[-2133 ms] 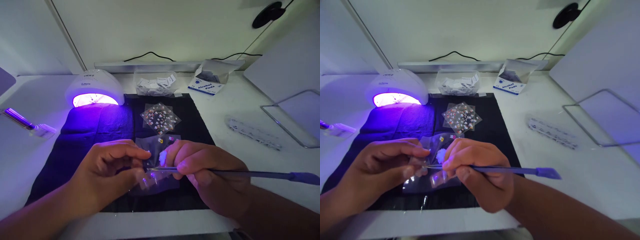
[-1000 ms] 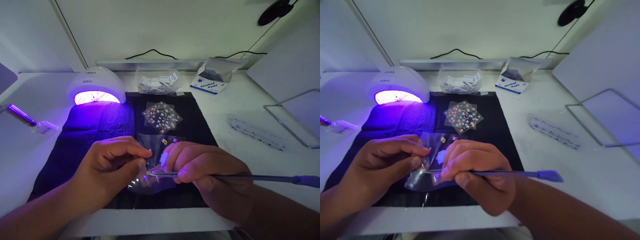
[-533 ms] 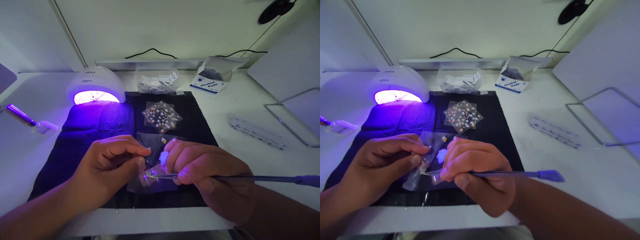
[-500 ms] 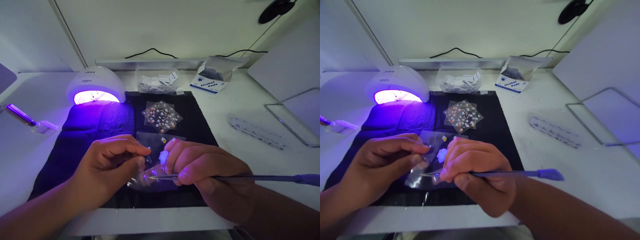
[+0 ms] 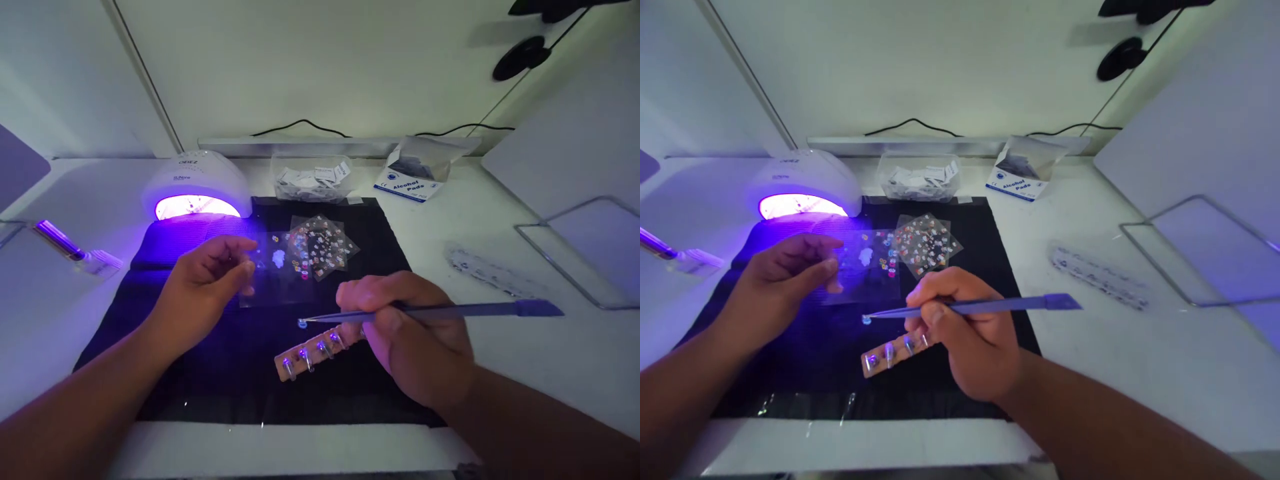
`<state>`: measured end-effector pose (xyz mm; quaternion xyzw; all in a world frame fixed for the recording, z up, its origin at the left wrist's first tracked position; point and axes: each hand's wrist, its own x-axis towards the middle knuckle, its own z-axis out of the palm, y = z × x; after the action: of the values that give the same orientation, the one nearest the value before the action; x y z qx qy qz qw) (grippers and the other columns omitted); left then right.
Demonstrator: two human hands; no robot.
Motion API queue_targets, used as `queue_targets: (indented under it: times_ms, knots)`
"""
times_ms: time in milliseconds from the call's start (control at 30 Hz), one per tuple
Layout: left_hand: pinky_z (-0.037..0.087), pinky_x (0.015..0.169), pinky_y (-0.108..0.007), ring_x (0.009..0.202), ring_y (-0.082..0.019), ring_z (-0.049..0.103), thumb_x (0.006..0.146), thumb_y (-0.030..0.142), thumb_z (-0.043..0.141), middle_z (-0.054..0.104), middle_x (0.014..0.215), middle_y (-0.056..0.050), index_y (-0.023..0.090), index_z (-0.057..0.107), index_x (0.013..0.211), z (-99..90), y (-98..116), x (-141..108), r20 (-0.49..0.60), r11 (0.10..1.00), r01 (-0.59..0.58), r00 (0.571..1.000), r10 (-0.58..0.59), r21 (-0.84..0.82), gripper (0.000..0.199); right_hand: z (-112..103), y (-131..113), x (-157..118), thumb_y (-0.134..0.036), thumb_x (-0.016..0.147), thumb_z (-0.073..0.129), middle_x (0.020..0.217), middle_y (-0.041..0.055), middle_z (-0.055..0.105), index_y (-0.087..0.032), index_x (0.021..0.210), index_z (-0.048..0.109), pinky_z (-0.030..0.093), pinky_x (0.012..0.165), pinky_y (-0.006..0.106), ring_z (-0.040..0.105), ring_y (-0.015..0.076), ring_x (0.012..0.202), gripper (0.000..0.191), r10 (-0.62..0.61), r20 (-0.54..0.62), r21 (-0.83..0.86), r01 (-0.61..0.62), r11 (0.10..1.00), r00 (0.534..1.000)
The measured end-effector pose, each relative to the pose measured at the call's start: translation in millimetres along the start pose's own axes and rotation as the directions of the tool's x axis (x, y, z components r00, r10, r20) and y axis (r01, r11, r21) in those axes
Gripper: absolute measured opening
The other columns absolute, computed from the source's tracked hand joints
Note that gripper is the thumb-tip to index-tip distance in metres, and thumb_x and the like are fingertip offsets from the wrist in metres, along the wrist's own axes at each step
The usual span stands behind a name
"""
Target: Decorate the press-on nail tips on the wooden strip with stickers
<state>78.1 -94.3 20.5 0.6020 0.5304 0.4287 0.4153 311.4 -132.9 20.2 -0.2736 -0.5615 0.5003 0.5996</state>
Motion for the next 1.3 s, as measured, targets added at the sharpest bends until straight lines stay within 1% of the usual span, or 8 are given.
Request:
queue_targets:
  times_ms: [133,333,467,567,733,933,1133,1300]
  knots:
    - [0.050,0.056,-0.027,0.054,-0.015,0.062,0.086,0.032,0.054,0.060,0.066,0.004,0.016,0.059,0.118,-6.1,-12.2,14.6,0.103,0.920,-0.066,0.994,0.028,0.385,0.036,-0.4,-0.7,6.3,-0.025,0.080,0.076,0.068,-0.0010,0.069,-0.023,0.079,0.072,0.049,0.044,0.020,0.063,0.0105,0.052,0.005,0.157,-0.108,0.062,-0.151,0.987,0.982]
    - [0.045,0.064,-0.034,0.063,-0.019,0.058,0.089,0.032,0.052,0.066,0.080,-0.002,0.019,0.060,0.125,-22.9,-15.5,18.9,0.039,0.798,-0.102,0.994,0.098,0.594,0.039,2.3,-2.2,15.5,-0.017,0.071,0.071,0.057,-0.0059,0.061,-0.021,0.072,0.059,0.043,0.041,0.015,0.056,0.0065,0.044,0.013,0.198,-0.179,0.072,-0.188,0.980,0.964]
    - [0.048,0.070,-0.036,0.069,-0.017,0.053,0.091,0.032,0.048,0.063,0.102,-0.007,0.019,0.056,0.127,-26.9,-10.7,18.4,-0.011,0.777,-0.163,0.977,0.214,0.607,0.040,0.1,-3.5,17.7,-0.015,0.070,0.066,0.054,-0.0085,0.057,-0.021,0.071,0.054,0.041,0.041,0.015,0.053,0.0054,0.043,0.013,0.162,-0.144,0.023,-0.160,0.987,0.976]
    - [0.050,0.071,-0.034,0.076,-0.017,0.056,0.088,0.029,0.048,0.061,0.100,-0.006,0.018,0.059,0.117,-26.7,-1.7,8.4,0.103,0.787,-0.246,0.968,0.228,0.566,0.033,-1.6,-3.8,18.6,-0.016,0.070,0.065,0.056,-0.0081,0.057,-0.021,0.072,0.053,0.040,0.039,0.016,0.054,0.0060,0.043,0.013,0.166,-0.093,0.008,-0.166,0.986,0.982]
    - [0.051,0.081,-0.037,0.091,-0.021,0.061,0.086,0.028,0.055,0.062,0.102,-0.004,0.022,0.063,0.105,-22.8,18.7,-37.0,0.345,0.787,-0.315,0.928,0.139,0.530,0.021,-0.8,-5.1,17.6,-0.018,0.072,0.066,0.056,-0.0077,0.057,-0.021,0.072,0.055,0.041,0.039,0.017,0.055,0.0068,0.044,0.012,0.179,-0.016,-0.003,-0.180,0.984,0.984]
    - [0.046,0.094,-0.051,0.107,-0.030,0.055,0.078,0.038,0.076,0.065,0.107,-0.007,0.020,0.065,0.108,9.5,14.6,-78.5,0.417,0.657,-0.300,0.908,-0.025,0.692,0.036,1.8,-13.5,15.5,-0.019,0.075,0.068,0.057,-0.0058,0.061,-0.020,0.075,0.062,0.046,0.044,0.019,0.056,0.0073,0.046,0.007,0.160,0.111,-0.036,-0.157,0.987,0.981]
    - [0.046,0.087,-0.045,0.097,-0.028,0.058,0.083,0.027,0.067,0.068,0.092,-0.006,0.020,0.069,0.096,23.7,8.6,-67.0,0.436,0.624,-0.316,0.899,-0.043,0.714,0.015,-4.6,-36.5,13.9,-0.024,0.081,0.072,0.061,-0.0027,0.065,-0.018,0.077,0.066,0.049,0.049,0.022,0.059,0.0090,0.050,0.010,0.235,0.281,-0.130,-0.205,0.970,0.931]
    - [0.047,0.080,-0.039,0.090,-0.026,0.061,0.079,0.022,0.068,0.069,0.089,-0.006,0.019,0.070,0.093,20.0,17.8,-48.6,0.499,0.605,-0.348,0.861,-0.096,0.716,0.014,-25.0,-39.9,10.6,-0.034,0.082,0.074,0.062,-0.0009,0.067,-0.017,0.077,0.069,0.051,0.050,0.026,0.062,0.0123,0.053,0.019,0.270,0.217,-0.090,-0.256,0.963,0.938]
